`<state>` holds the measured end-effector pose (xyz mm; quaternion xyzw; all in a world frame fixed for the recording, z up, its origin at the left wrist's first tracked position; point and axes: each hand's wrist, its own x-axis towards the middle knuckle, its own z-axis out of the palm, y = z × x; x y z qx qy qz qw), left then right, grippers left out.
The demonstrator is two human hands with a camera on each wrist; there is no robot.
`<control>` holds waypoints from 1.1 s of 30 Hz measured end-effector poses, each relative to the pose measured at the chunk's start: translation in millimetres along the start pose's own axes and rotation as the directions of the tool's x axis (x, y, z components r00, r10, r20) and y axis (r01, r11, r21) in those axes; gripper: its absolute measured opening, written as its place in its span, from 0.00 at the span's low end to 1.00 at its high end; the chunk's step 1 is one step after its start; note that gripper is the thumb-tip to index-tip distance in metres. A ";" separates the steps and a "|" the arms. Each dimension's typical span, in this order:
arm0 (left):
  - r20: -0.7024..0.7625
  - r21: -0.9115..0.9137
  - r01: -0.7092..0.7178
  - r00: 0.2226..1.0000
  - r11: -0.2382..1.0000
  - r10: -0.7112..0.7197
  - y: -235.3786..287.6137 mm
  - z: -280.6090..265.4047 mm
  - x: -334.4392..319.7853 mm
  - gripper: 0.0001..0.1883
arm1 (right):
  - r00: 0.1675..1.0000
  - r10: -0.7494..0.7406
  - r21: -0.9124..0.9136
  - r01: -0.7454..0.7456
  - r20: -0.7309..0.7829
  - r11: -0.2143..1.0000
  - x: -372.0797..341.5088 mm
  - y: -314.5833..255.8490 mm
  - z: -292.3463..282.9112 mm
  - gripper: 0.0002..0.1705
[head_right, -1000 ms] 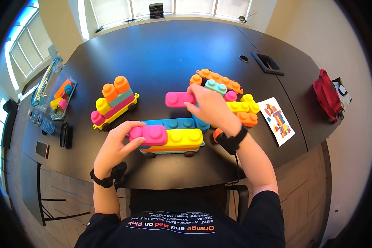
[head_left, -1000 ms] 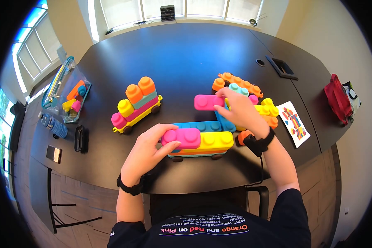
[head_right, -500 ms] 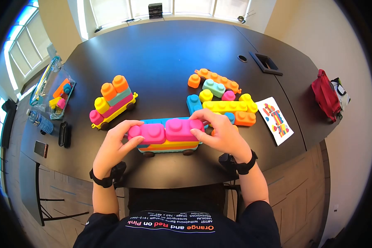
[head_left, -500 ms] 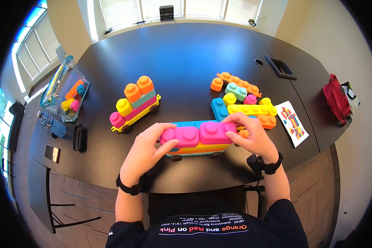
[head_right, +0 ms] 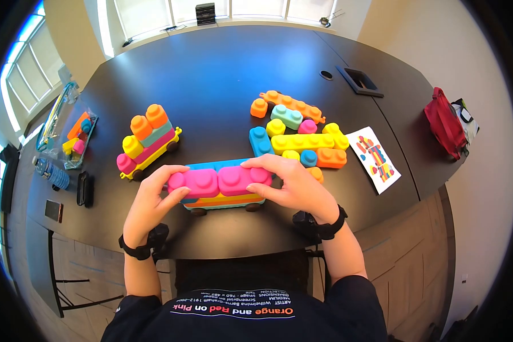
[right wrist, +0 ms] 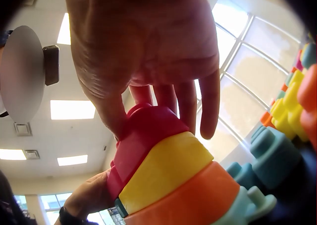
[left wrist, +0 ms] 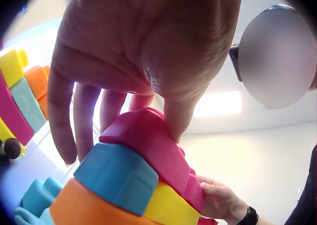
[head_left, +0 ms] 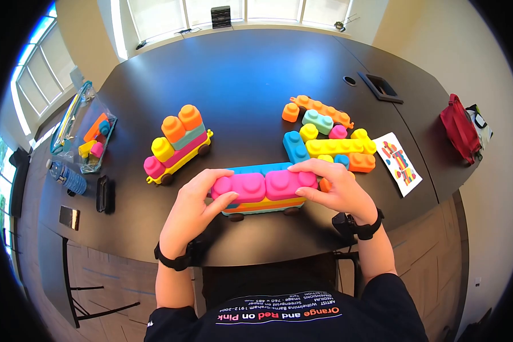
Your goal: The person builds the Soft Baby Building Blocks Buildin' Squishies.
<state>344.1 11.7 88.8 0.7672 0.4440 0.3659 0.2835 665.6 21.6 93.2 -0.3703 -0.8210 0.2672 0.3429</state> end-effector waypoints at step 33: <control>-0.048 0.078 -0.044 0.998 0.996 0.047 -3.8 -0.6 -3.6 0.30 | 0.970 0.242 -0.700 -0.199 -0.039 0.686 14.3 62.1 1.1 0.07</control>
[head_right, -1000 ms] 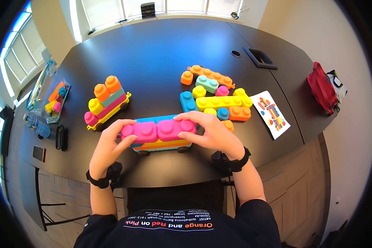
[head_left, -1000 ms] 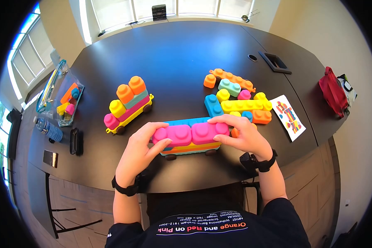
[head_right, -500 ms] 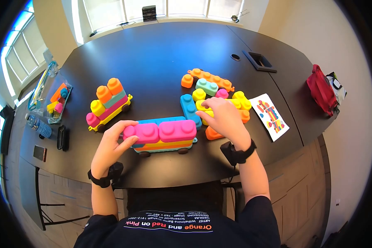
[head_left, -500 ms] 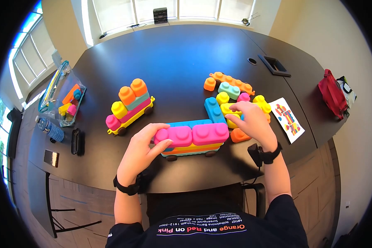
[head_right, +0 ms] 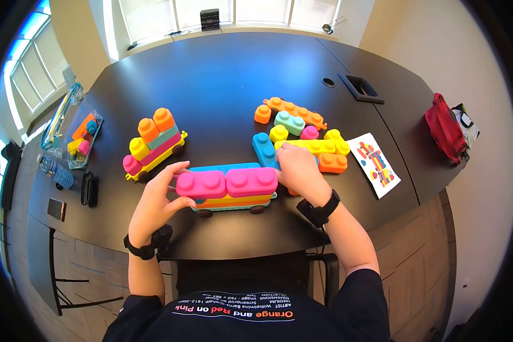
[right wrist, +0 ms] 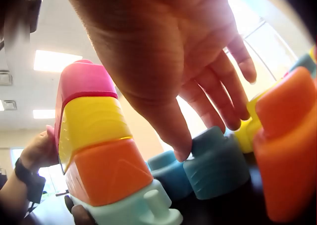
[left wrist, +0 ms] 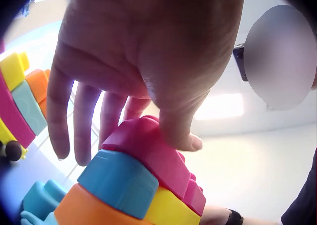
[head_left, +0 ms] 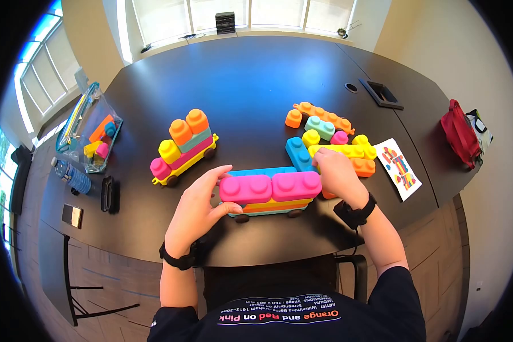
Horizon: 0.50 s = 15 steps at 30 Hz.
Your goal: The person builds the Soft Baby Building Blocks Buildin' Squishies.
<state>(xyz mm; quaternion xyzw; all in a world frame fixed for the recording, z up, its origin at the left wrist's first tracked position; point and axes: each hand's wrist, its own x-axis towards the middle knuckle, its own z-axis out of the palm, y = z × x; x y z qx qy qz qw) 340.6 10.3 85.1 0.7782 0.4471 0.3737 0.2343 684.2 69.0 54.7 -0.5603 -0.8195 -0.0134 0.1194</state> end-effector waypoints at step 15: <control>0.037 0.019 0.075 0.996 0.997 -0.076 -0.1 2.4 0.2 0.28 | 0.963 0.130 0.516 0.012 -0.238 0.856 1.1 5.0 -16.6 0.17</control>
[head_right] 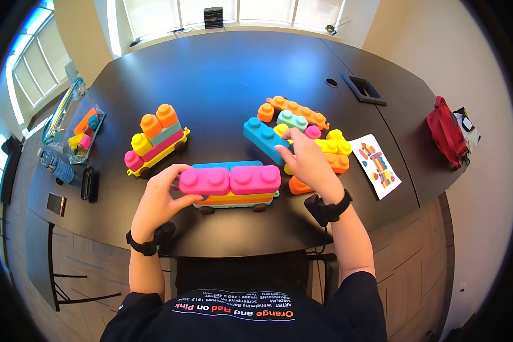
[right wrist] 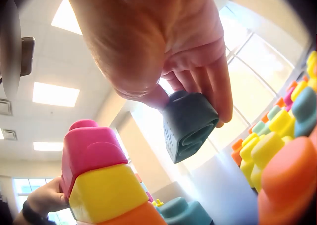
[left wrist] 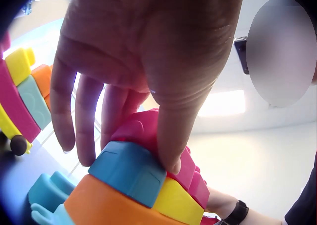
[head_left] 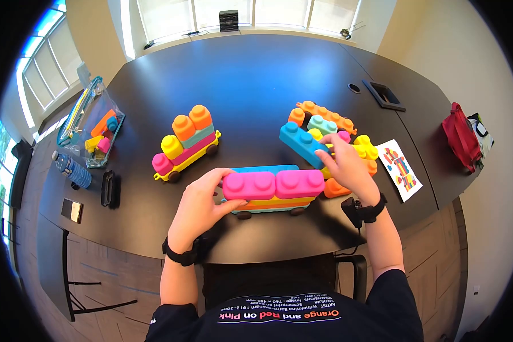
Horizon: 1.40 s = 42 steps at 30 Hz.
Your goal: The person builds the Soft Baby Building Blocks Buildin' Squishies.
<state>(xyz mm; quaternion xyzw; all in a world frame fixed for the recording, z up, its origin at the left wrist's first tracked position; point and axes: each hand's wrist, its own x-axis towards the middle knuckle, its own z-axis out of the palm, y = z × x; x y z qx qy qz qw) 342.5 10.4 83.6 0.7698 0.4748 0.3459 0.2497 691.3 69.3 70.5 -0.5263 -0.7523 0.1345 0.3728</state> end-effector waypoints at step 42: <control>-0.095 -0.082 -0.095 0.992 0.992 0.087 -1.6 6.0 -4.2 0.57 | 0.984 -0.169 0.603 0.098 0.062 0.791 -28.7 -50.1 -18.2 0.17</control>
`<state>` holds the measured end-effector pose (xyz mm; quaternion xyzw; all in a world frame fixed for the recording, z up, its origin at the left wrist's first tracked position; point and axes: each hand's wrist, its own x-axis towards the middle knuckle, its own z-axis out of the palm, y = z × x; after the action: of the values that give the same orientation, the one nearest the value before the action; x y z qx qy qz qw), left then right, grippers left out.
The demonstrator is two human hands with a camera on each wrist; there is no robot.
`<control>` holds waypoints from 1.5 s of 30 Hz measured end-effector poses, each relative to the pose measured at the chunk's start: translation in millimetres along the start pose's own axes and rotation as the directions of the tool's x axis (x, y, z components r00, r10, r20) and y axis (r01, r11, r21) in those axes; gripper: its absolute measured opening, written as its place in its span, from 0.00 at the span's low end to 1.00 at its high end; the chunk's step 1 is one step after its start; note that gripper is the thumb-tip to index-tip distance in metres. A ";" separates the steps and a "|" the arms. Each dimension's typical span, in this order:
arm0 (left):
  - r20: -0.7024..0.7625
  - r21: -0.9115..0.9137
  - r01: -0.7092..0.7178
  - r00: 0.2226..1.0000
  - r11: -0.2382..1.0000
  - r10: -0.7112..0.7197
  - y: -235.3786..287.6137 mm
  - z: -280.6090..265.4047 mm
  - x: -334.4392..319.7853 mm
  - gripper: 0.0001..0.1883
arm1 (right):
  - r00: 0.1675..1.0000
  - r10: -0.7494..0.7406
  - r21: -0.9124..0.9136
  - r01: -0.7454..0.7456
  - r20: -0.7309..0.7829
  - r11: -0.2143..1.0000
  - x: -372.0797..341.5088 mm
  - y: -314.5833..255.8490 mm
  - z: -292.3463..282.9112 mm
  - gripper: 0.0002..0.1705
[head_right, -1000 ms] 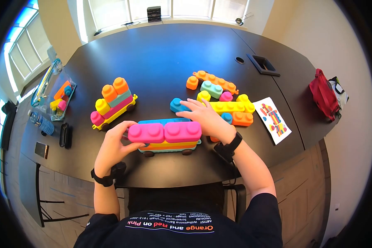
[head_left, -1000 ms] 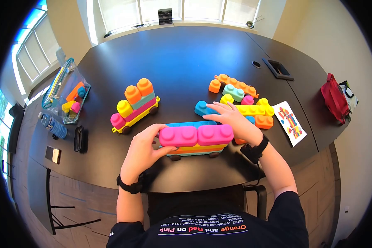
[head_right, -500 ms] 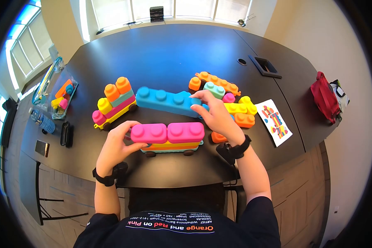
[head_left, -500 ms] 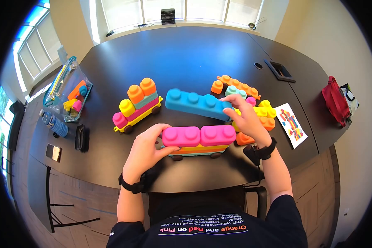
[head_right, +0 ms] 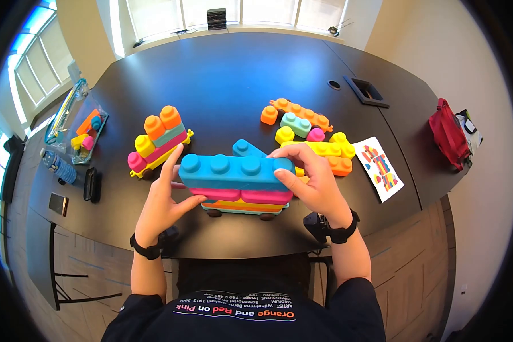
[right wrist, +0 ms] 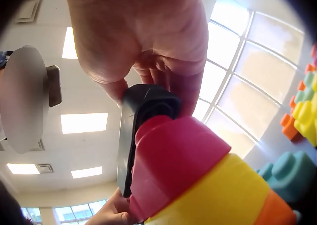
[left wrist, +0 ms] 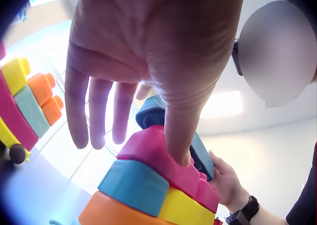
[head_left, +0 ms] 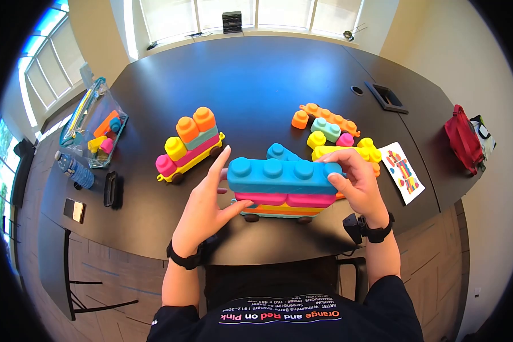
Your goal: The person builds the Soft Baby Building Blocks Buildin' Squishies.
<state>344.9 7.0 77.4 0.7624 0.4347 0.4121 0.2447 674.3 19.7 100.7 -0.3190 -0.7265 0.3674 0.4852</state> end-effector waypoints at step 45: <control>0.183 0.035 -0.193 0.966 0.981 0.183 12.4 -33.1 17.0 0.32 | 1.000 -0.028 -0.326 0.031 0.014 0.945 -20.5 6.4 3.5 0.29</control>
<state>327.6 15.9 111.4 0.8402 0.3476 0.3518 0.2223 678.4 5.4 84.7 -0.3823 -0.7841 0.2366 0.4279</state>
